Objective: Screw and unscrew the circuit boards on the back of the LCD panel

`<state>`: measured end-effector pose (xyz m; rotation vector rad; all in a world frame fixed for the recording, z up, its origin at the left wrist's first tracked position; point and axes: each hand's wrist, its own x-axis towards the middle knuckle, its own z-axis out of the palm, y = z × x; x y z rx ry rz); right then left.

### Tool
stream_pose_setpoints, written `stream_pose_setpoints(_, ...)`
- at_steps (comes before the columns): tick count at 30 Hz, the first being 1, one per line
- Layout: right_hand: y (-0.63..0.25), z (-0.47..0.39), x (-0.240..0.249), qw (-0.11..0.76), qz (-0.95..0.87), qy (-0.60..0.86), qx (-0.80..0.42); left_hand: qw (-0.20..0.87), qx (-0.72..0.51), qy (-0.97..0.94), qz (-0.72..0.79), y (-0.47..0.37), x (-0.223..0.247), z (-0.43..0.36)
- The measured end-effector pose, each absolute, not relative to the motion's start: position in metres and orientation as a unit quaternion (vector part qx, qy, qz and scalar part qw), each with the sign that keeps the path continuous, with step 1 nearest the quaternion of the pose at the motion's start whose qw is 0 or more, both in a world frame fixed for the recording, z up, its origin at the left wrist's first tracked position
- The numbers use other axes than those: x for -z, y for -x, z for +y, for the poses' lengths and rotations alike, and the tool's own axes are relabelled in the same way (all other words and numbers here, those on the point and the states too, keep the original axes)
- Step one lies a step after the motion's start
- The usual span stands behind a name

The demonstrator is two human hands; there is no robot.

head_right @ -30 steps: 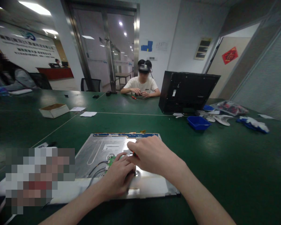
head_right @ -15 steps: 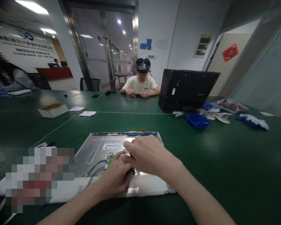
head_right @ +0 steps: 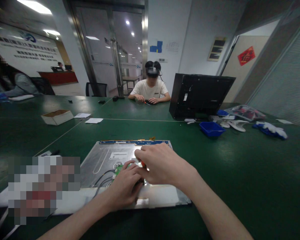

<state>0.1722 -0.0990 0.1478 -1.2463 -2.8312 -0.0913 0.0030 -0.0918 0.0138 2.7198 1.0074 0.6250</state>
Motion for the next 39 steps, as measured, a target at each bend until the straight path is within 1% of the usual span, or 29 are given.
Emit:
stream_pose_setpoints(4,-0.175,-0.1,-0.15,0.026,-0.923,0.383,0.004,0.083,-0.193,-0.917,0.339,-0.003,-0.015,-0.091)
stream_pose_setpoints(11,-0.17,-0.097,-0.147,0.014,-0.9,0.432,0.051,0.091,-0.198,-0.913,0.345,-0.003,-0.014,-0.092)
stream_pose_setpoints(19,-0.176,-0.102,-0.149,0.039,-0.922,0.385,0.0,0.085,-0.211,-0.912,0.341,-0.003,-0.011,-0.09)
stream_pose_setpoints(25,-0.173,-0.099,-0.145,0.026,-0.9,0.431,0.052,0.097,-0.214,-0.91,0.341,-0.003,-0.011,-0.091)
stream_pose_setpoints(32,-0.18,-0.105,-0.149,0.025,-0.923,0.383,0.022,0.094,-0.206,-0.912,0.342,-0.002,-0.012,-0.091)
stream_pose_setpoints(39,-0.176,-0.102,-0.147,0.02,-0.906,0.42,0.039,0.09,-0.213,-0.912,0.339,-0.002,-0.011,-0.091)
